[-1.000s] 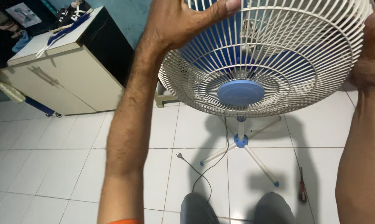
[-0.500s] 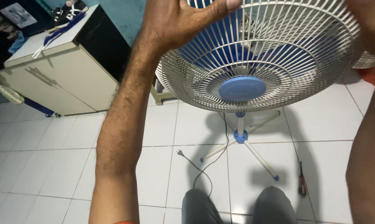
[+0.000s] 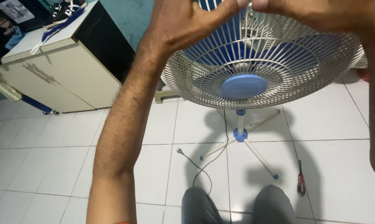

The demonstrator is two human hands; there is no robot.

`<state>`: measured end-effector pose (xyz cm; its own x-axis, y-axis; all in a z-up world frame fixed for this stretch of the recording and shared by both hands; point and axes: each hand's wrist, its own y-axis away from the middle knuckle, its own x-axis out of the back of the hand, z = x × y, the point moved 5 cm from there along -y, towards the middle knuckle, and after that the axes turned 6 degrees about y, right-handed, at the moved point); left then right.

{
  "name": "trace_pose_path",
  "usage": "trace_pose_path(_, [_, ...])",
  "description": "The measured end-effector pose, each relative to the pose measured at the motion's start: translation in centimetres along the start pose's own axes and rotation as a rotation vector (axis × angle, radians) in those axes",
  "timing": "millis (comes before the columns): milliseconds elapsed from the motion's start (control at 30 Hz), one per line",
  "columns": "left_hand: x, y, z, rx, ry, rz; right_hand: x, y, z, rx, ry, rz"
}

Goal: The person assembles a standing electric fan by attaching the rear grille, mounting the blue fan blade onto the motor shaft, securing it with a nut, and then attaching the front grille. The person works on a tiled floor with a cabinet and stool visible in the background.

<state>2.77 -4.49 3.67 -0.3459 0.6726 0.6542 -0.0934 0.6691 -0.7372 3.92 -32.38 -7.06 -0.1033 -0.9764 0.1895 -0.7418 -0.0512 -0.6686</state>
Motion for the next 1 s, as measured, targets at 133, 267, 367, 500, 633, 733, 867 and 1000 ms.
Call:
trace_pose_path(133, [-0.5,-0.1,-0.7,0.117,0.055,-0.125,0.4,0.6,0.5,-0.014,-0.013,0.001])
trace_pose_path(267, [-0.4,-0.2,0.5,-0.1,-0.094,-0.135,2.0,2.7,2.0,-0.039,-0.058,0.044])
trace_pose_path(367, [-0.3,-0.2,-0.6,0.192,0.149,-0.172,3.1,4.7,3.8,-0.066,-0.115,0.108])
trace_pose_path(500, [0.9,-0.2,-0.1,0.256,0.172,-0.178,4.2,8.0,7.3,-0.103,-0.28,0.192])
trace_pose_path(633, [2.7,-0.6,0.9,0.187,0.251,-0.171,3.5,12.0,11.5,-0.122,-0.575,0.306])
trace_pose_path(733, [3.5,-0.8,1.3,0.141,0.403,-0.166,1.2,14.2,14.4,-0.11,-0.778,0.398])
trace_pose_path(867, [4.0,-0.4,0.9,0.059,0.324,-0.188,-2.1,14.6,17.1,0.006,-0.95,0.475])
trace_pose_path(1000, [4.3,0.6,0.1,-0.013,0.231,-0.203,-2.9,14.3,18.2,0.06,-1.003,0.495])
